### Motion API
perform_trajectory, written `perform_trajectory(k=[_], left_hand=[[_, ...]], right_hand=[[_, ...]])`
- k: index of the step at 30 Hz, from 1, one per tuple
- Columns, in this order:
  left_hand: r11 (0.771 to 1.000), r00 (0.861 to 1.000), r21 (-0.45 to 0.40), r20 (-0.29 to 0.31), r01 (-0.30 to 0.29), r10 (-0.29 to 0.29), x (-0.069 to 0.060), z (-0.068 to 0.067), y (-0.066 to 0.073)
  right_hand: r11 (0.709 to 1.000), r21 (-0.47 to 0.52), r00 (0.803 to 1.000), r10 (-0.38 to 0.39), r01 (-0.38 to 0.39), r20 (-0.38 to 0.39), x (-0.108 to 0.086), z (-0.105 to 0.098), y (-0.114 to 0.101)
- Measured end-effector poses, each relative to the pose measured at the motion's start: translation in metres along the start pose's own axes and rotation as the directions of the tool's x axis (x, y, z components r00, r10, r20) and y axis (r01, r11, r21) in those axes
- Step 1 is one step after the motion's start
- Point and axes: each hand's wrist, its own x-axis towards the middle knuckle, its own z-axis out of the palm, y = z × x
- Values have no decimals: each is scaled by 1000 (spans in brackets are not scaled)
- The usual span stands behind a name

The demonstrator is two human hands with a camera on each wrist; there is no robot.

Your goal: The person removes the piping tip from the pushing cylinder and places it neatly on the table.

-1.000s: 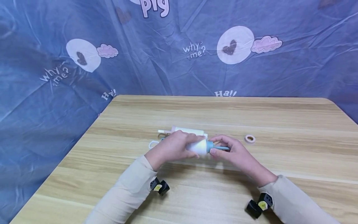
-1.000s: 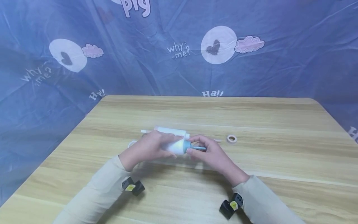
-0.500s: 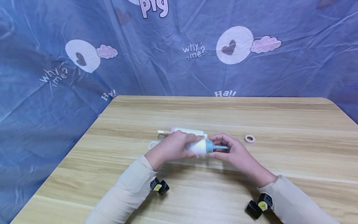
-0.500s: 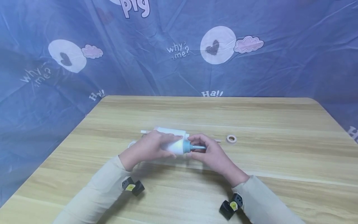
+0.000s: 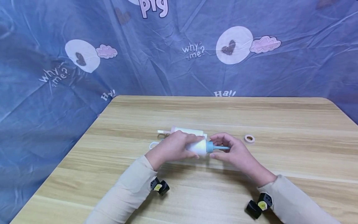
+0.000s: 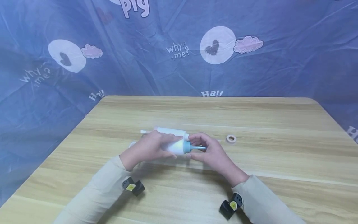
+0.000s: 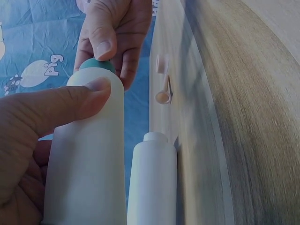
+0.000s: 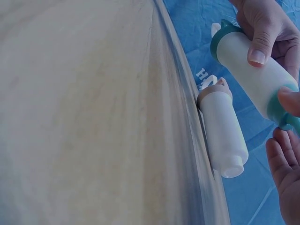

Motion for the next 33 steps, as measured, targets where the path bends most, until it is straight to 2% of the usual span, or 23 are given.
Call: perform_trajectory(k=[4, 12, 20, 33], left_hand=[[1000, 1000, -6, 10, 5, -5, 0, 0, 1], [1000, 1000, -7, -6, -2, 2, 1, 1, 0], [1000, 1000, 14, 1, 2, -2, 1, 0, 2], [1000, 1000, -6, 16, 22, -22, 0, 2, -1]], right_hand=[[1000, 24, 1000, -5, 5, 5, 0, 0, 0], [996, 68, 997, 50, -54, 54, -2, -2, -1], [981, 187, 992, 35, -58, 120, -1, -3, 1], [988, 138, 994, 55, -67, 91, -1, -1, 2]])
